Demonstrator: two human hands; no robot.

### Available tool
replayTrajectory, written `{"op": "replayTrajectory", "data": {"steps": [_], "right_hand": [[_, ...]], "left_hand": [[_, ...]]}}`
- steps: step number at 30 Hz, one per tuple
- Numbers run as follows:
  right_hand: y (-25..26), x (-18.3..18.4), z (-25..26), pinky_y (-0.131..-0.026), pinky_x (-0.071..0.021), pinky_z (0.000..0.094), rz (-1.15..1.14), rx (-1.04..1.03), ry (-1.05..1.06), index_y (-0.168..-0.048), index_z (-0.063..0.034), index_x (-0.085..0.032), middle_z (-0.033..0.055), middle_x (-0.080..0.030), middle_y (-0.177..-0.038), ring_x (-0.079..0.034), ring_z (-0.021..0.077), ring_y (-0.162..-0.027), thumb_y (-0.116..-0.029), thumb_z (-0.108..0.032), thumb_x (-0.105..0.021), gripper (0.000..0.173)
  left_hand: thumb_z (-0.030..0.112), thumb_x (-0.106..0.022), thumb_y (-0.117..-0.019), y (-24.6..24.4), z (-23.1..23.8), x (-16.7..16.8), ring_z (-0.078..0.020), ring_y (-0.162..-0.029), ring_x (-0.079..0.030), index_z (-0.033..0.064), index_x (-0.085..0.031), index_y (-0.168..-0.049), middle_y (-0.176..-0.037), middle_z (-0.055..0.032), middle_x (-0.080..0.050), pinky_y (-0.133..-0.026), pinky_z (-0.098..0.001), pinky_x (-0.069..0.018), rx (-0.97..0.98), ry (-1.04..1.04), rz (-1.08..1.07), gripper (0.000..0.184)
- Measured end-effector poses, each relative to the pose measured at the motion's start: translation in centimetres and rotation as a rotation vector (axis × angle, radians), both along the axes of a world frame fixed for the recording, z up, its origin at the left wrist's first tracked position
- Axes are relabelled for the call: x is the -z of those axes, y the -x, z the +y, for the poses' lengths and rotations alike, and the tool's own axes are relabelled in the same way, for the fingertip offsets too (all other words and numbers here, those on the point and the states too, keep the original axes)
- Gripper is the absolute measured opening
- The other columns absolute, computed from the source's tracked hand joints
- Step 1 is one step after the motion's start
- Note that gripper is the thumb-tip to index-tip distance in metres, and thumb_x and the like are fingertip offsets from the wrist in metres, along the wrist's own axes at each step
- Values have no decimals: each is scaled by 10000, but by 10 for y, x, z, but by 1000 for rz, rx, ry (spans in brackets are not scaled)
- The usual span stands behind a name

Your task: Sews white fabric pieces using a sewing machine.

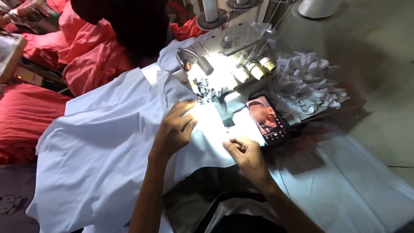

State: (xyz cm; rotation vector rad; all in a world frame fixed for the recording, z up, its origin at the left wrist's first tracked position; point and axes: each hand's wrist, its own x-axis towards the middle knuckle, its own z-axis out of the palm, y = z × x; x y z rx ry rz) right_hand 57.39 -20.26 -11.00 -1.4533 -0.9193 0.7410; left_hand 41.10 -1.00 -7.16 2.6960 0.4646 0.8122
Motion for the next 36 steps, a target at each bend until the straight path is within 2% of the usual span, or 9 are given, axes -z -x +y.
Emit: {"op": "replayTrajectory", "data": {"steps": [4,6,9,13,16,20,23,26,36], "right_hand": [[-6,4,-15,-707,-611,193,-2,-62,76,-1008,-81,-748,-29,-758,-855,-716,29,-752,-940,-215,-719,153],[-5,5,-22,-665,-623,212,42,-75,98,-990,-74,-757,-18,-758,-848,-718,57,-712,-916,-188,-751,136],[-5,7,-27,-612,-623,224,95,-69,116,-963,-66,-762,-8,-757,-823,-712,73,-663,-908,-164,-770,113],[-6,4,-28,-611,-611,201,116,-83,117,-964,-42,-755,-4,-751,-816,-698,56,-650,-922,-129,-748,98],[-9,3,-27,-608,-602,194,105,-113,116,-958,-37,-749,-10,-742,-795,-687,45,-638,-932,-114,-724,85],[-16,0,-27,-618,-611,206,150,-188,92,-964,-10,-740,8,-739,-785,-695,64,-641,-943,-68,-698,74],[-21,-3,-28,-626,-610,208,152,-204,84,-983,-8,-738,13,-737,-790,-695,70,-650,-950,-61,-684,82],[-19,-2,-28,-617,-607,202,153,-195,87,-984,-11,-743,7,-739,-785,-691,65,-642,-942,-70,-702,84],[-20,6,-30,-603,-606,209,106,-116,150,-966,-39,-753,2,-746,-825,-694,61,-651,-905,-118,-761,101]], "left_hand": [[207,-527,-1033,4,0,-1,-201,-1433,-477,75,-751,-1200,-1445,-70,-606,-1240,-509,-319,-1,-9,62,309],[180,-520,-1031,7,-10,-2,-226,-1444,-464,85,-726,-1257,-1470,-85,-582,-1234,-510,-323,-76,-61,72,320],[102,-568,-1002,17,-51,-8,-215,-1329,-561,83,-726,-1233,-1383,-82,-633,-1120,-397,-469,-187,42,-104,281],[308,-462,-1101,33,-125,11,-117,-907,-720,100,-693,-1121,-1005,-18,-739,-810,-298,-619,95,852,-319,312],[489,-410,-1083,31,-156,59,-183,-951,-735,11,-645,-1261,-1138,-99,-737,-829,-357,-630,192,1323,-118,562],[509,-694,-924,10,-186,94,-297,-1018,-736,11,-592,-1258,-1165,-181,-724,-881,-445,-617,-51,1702,-701,609],[318,-805,-879,-6,-186,77,-276,-925,-759,26,-623,-1204,-1052,-162,-751,-812,-452,-643,-347,1660,-1142,474],[95,-663,-964,-15,-178,69,-210,-891,-753,-15,-614,-1182,-1001,-128,-747,-801,-393,-645,-614,1458,-1271,248],[194,-535,-1058,-15,-199,76,-232,-803,-779,9,-682,-1087,-929,-133,-776,-736,-404,-662,-600,1492,-1311,239]]}}
